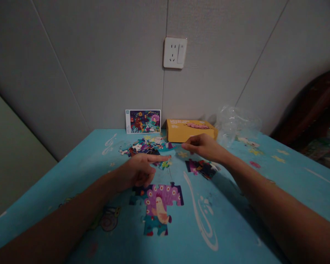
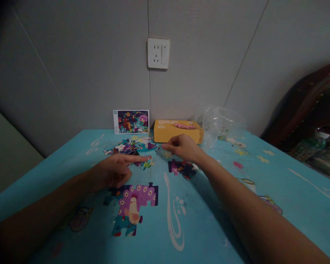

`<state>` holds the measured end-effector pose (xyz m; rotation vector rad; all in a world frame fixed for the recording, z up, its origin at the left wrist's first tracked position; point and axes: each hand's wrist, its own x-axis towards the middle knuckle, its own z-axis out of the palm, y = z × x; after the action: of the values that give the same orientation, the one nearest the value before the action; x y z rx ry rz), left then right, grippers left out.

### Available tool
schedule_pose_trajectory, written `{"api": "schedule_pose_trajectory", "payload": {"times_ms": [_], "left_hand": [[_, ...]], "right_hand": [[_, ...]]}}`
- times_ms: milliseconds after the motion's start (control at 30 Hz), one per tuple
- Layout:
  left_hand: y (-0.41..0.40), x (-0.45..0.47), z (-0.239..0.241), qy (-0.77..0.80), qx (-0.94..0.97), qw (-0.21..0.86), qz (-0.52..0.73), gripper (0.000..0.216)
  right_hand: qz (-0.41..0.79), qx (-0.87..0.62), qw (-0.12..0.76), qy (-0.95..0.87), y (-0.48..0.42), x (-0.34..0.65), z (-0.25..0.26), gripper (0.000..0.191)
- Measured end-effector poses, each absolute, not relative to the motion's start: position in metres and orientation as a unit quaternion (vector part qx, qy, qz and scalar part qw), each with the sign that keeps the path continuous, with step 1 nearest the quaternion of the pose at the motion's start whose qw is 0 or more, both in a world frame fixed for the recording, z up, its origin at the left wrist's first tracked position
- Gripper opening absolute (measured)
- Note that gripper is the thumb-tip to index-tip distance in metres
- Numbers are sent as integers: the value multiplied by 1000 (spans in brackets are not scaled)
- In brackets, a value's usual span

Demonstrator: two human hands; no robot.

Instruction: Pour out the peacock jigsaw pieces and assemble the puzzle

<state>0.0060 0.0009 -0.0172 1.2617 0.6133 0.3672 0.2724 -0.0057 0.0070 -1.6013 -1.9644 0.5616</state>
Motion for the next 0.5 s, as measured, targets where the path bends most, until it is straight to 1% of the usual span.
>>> {"api": "schedule_pose_trajectory", "payload": {"times_ms": [33, 67, 133, 200, 233, 300, 333, 500], "left_hand": [[1, 6, -17, 283, 573, 748, 178, 77], [1, 6, -17, 285, 571, 747, 186, 79], [1, 6, -17, 288, 568, 747, 192, 84], [1, 6, -16, 281, 569, 749, 189, 87], [1, 6, -16, 274, 570, 752, 187, 87], [1, 5, -16, 253, 569, 759, 190, 86], [1, 5, -15, 242, 566, 763, 196, 85], [0, 4, -14, 205, 560, 778, 196, 71]], "right_hand": [[163, -638, 236, -715, -4, 282, 10, 37], [151, -667, 177, -708, -4, 291, 12, 36], [175, -682, 56, -708, -6, 303, 14, 39], [201, -673, -28, -711, -7, 306, 12, 39], [209, -665, -55, -715, -8, 306, 11, 39], [206, -649, -76, -728, -6, 302, 8, 41], [199, -641, -72, -737, -4, 300, 6, 41], [146, -633, 19, -760, 6, 295, 1, 31]]}}
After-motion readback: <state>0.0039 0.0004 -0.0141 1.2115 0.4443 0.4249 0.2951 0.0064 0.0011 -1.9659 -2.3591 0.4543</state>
